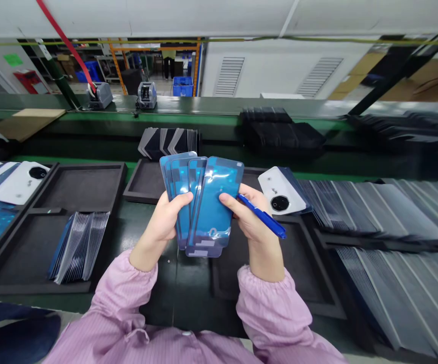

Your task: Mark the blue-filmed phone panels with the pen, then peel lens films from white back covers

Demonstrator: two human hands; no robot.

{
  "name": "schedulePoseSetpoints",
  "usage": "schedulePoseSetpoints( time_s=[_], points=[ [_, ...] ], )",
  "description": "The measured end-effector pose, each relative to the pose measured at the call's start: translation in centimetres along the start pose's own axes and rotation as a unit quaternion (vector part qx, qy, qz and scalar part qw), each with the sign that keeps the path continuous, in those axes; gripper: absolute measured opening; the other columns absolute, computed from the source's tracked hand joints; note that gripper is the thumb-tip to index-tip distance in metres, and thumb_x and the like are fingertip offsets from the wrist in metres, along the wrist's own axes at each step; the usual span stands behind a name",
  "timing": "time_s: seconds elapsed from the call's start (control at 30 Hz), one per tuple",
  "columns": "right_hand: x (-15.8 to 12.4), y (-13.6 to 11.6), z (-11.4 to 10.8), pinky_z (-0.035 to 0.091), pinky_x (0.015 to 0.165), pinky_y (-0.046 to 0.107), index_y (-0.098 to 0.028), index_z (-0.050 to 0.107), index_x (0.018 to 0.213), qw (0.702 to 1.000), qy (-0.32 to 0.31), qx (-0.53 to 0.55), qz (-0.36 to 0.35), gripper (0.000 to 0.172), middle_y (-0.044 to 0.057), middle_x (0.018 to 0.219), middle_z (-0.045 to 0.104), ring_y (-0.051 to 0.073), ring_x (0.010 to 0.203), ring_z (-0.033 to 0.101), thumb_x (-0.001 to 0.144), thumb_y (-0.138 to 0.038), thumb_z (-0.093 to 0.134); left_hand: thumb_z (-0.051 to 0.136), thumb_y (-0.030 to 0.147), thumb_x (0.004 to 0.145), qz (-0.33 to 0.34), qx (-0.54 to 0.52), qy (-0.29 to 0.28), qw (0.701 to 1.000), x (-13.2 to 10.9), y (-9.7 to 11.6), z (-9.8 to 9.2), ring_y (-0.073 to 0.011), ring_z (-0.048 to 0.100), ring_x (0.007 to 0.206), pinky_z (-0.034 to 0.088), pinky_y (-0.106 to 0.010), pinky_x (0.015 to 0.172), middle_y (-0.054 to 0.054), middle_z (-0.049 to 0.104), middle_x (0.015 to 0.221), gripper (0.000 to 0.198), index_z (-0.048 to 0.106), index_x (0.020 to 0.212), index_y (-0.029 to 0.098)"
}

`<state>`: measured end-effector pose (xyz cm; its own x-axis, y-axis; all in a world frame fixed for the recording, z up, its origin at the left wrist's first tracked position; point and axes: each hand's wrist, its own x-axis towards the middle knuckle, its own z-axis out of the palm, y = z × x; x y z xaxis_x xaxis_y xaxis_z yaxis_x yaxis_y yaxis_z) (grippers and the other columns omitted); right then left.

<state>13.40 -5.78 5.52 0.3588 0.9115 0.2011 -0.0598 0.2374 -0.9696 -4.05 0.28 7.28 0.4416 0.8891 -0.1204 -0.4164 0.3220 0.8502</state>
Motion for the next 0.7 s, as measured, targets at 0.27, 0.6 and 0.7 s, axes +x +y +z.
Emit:
schedulePoseSetpoints(
  time_s=[0.27, 0.6, 0.7],
  points=[
    [0.0, 0.2, -0.1, 0.057, 0.061, 0.030, -0.021, 0.074, 0.079, 1.000, 0.023, 0.014, -0.007, 0.035, 0.001, 0.074, 0.072, 0.020, 0.068, 0.069, 0.068, -0.045, 0.097, 0.096, 0.053, 0.068, 0.034, 0.038, -0.063, 0.997, 0.4, 0.0, -0.8, -0.0329, 0.079, 0.093, 0.066, -0.047, 0.086, -0.011, 0.081, 0.099, 0.050, 0.077, 0.100, 0.019],
    [0.3, 1.1, 0.3, 0.065, 0.085, 0.042, -0.024, 0.076, 0.093, 0.987, 0.143, 0.061, -0.048, 0.042, 0.006, 0.099, 0.079, 0.029, 0.094, 0.075, 0.071, -0.056, 0.093, 0.099, 0.045, 0.065, -0.002, 0.087, -0.136, 0.987, 0.2, -0.8, -0.1, -0.0331, 0.078, 0.099, 0.064, -0.046, 0.093, -0.009, 0.081, 0.097, 0.052, 0.079, 0.105, 0.020],
    [0.0, 1.2, 1.2, 0.064, 0.087, 0.039, -0.024, 0.076, 0.096, 0.990, 0.120, 0.034, -0.070, 0.036, 0.006, 0.102, 0.078, 0.027, 0.097, 0.074, 0.081, -0.055, 0.086, 0.101, 0.035, 0.060, -0.006, 0.085, -0.122, 0.989, 0.2, -1.2, 0.1, -0.0327, 0.078, 0.097, 0.064, -0.044, 0.089, -0.008, 0.081, 0.096, 0.054, 0.078, 0.106, 0.020]
  ],
)
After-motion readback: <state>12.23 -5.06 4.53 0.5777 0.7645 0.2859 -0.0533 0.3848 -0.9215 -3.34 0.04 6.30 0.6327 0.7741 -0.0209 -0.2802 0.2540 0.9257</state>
